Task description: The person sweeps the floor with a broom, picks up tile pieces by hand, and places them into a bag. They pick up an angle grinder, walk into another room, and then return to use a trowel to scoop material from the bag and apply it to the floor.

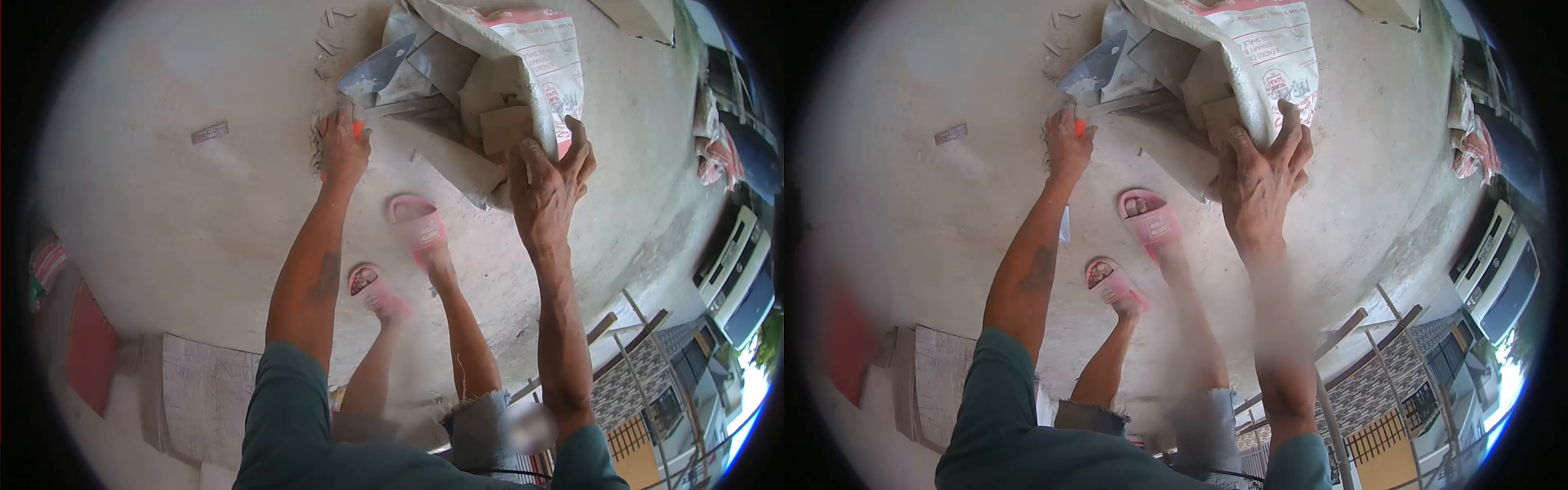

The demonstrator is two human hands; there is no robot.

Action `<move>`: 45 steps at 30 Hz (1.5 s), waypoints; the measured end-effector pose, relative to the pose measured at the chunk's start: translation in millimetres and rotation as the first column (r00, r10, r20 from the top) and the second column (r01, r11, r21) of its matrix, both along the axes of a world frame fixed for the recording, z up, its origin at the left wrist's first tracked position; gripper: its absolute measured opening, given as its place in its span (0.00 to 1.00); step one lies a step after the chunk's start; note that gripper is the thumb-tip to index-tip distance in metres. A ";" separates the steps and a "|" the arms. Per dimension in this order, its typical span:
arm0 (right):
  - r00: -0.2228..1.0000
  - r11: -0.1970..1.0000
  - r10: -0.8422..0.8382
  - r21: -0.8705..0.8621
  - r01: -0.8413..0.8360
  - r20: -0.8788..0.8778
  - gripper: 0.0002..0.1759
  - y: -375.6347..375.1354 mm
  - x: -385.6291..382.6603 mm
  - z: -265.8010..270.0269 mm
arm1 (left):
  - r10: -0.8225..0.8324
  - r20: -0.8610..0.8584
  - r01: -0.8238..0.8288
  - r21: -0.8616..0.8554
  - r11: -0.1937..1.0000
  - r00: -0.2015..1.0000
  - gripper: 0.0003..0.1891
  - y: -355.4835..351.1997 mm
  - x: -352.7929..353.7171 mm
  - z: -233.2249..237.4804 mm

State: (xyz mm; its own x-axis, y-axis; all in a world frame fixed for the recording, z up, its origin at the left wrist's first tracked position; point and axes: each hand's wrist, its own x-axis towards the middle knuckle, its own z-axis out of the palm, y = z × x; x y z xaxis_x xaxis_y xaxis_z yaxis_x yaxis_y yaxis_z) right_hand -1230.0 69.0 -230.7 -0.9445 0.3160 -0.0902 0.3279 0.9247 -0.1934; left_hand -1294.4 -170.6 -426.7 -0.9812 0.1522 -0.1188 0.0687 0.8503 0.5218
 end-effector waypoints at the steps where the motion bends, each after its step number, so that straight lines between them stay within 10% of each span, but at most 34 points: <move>1: 0.999 0.998 0.029 -0.065 -0.026 0.038 0.14 12.7 2.8 -6.5 | -0.049 -0.016 0.047 -0.074 0.996 0.999 0.27 2.6 9.0 -6.0; 10: 0.994 0.961 0.036 -0.275 -0.006 0.105 0.33 66.2 -24.9 39.6 | 0.094 0.606 -0.303 0.253 0.919 0.790 0.22 20.7 -21.7 143.2; 18: 0.997 0.953 -0.029 -0.300 0.048 0.070 0.37 65.4 -31.8 72.1 | 0.062 0.551 -0.231 0.243 0.942 0.832 0.20 70.3 -31.3 221.0; 21: 0.941 0.936 0.327 -0.105 -0.336 -0.088 0.39 30.2 -19.9 81.1 | 0.106 0.501 -0.260 0.249 0.933 0.859 0.14 88.1 -38.5 241.8; 23: 0.941 0.893 0.297 -0.395 -0.215 0.162 0.38 -3.4 -21.3 74.3 | 0.127 0.499 -0.286 0.256 0.923 0.857 0.13 95.6 -36.1 243.8; 26: 0.948 0.842 0.314 -0.476 -0.252 0.053 0.38 -21.6 -39.4 28.0 | 0.137 0.501 -0.300 0.261 0.917 0.855 0.15 93.0 -35.2 248.7; 31: 0.943 0.935 0.331 -0.147 -0.324 0.029 0.34 -4.1 -44.9 63.1 | 0.111 0.529 -0.234 0.172 0.957 0.841 0.16 79.3 -30.2 230.6; 37: 0.993 0.936 -0.116 0.333 0.115 -0.015 0.20 105.3 -1.2 41.6 | -0.013 0.653 -0.231 0.286 0.930 0.757 0.17 99.2 -22.3 273.5; 39: 0.978 0.967 -0.207 -0.147 0.207 0.010 0.21 163.6 18.8 15.8 | -0.036 0.668 -0.278 0.357 0.892 0.743 0.16 120.4 -21.0 292.0; 45: 0.991 0.949 -0.014 -0.311 0.056 0.134 0.32 139.8 -33.3 82.5 | 0.104 0.568 -0.315 0.288 0.904 0.816 0.14 106.3 -65.5 286.8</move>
